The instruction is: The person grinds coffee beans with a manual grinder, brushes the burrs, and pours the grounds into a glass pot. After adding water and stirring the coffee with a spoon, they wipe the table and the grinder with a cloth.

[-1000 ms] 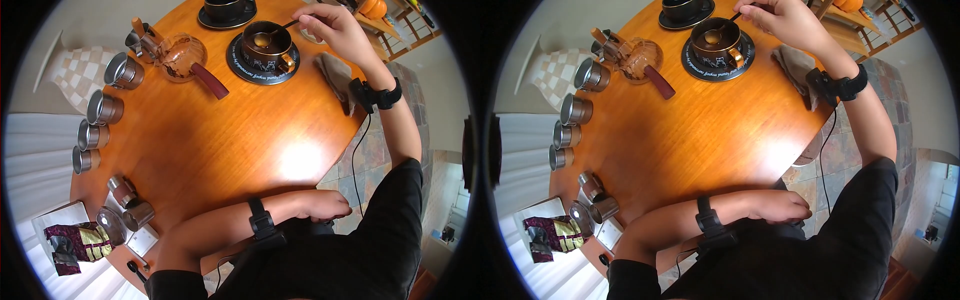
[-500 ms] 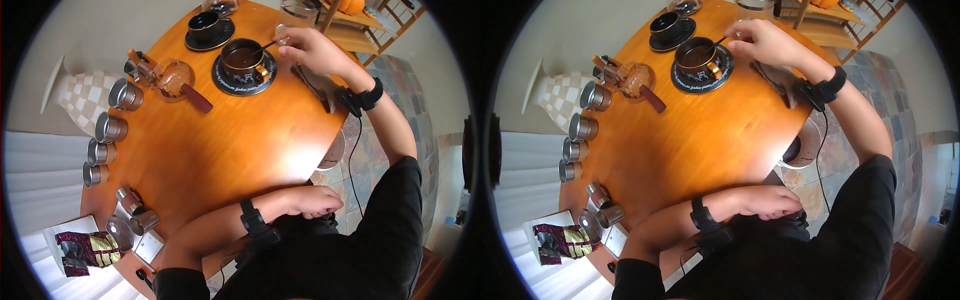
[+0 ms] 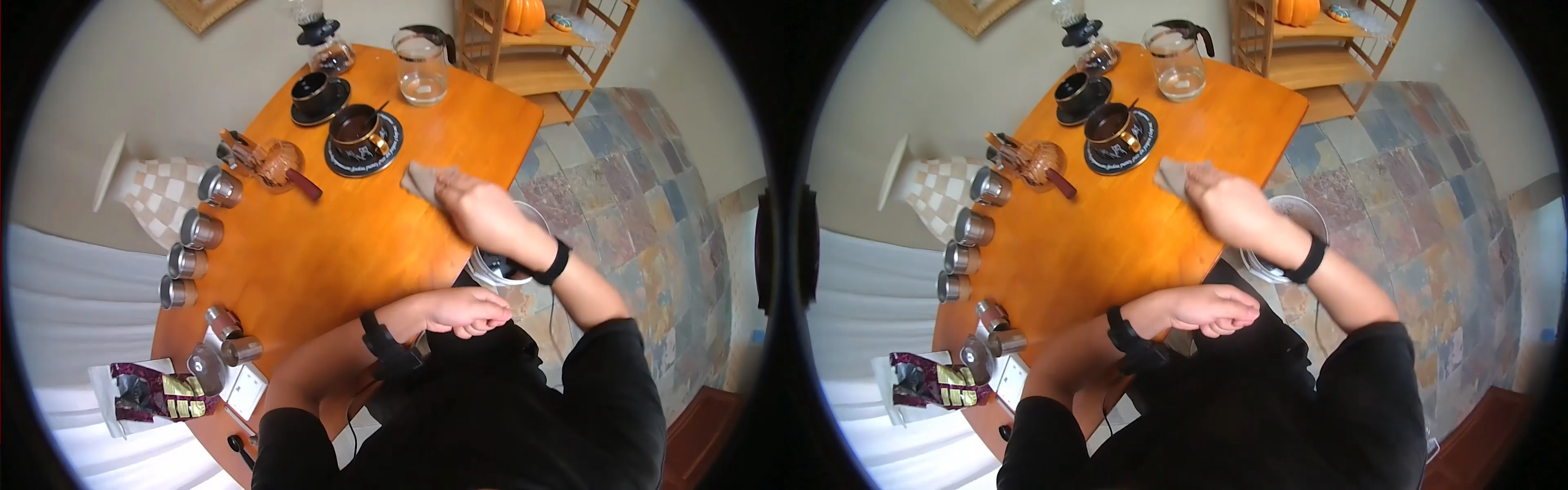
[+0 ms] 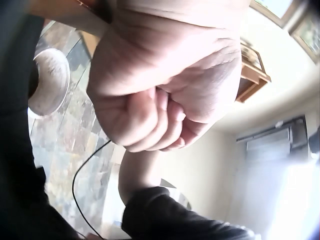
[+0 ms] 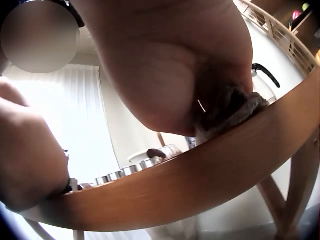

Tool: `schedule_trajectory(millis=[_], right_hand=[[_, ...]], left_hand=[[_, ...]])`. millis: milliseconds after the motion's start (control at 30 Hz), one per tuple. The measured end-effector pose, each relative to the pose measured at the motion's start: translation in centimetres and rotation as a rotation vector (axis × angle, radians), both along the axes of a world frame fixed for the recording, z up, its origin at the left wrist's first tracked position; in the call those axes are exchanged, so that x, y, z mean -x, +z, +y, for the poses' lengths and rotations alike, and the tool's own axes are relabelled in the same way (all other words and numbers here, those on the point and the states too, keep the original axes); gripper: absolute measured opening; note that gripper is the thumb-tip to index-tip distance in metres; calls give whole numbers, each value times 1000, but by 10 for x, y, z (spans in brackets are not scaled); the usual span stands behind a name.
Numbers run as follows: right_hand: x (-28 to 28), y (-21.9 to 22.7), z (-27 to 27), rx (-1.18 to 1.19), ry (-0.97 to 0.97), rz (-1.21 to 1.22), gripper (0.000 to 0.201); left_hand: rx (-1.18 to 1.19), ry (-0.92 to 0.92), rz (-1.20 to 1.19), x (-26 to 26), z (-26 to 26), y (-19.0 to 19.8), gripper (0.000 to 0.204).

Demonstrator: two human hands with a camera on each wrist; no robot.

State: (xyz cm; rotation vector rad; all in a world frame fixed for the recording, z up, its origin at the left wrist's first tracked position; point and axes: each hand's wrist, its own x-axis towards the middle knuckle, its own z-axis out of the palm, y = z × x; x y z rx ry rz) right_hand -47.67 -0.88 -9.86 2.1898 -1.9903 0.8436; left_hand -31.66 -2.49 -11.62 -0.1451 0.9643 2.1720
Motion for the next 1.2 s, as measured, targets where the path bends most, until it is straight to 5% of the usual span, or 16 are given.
schedule_trajectory(millis=[167,233,300,367,467,700,833,1000,1167,1200], right_hand=[[-42,-8,15,93,101,-35,31],[-53,-9,19,82,188,-81,32],[-64,1,29,7,272,-193,30],[-72,-1,31,67,319,-269,29],[-77,6,36,47,269,-289,26],[-62,-5,37,96,315,-299,26],[-42,2,40,72,266,-296,27],[-9,4,42,99,47,-352,26],[2,-5,45,72,61,-473,25],[-2,-3,46,16,19,-695,26]], left_hand=[[72,186,86,-22,1,45,19],[-2,549,19,-40,-18,52,17],[170,1142,65,-54,-39,66,15],[8,1440,64,-67,-80,59,11],[256,1775,-93,-71,-134,33,12],[334,1950,-335,-46,-169,28,11],[272,1931,-222,-33,-181,32,11],[279,1778,-184,-57,-192,18,17],[39,1581,-137,-106,-121,50,19],[-40,1487,-134,-118,-106,58,20]])
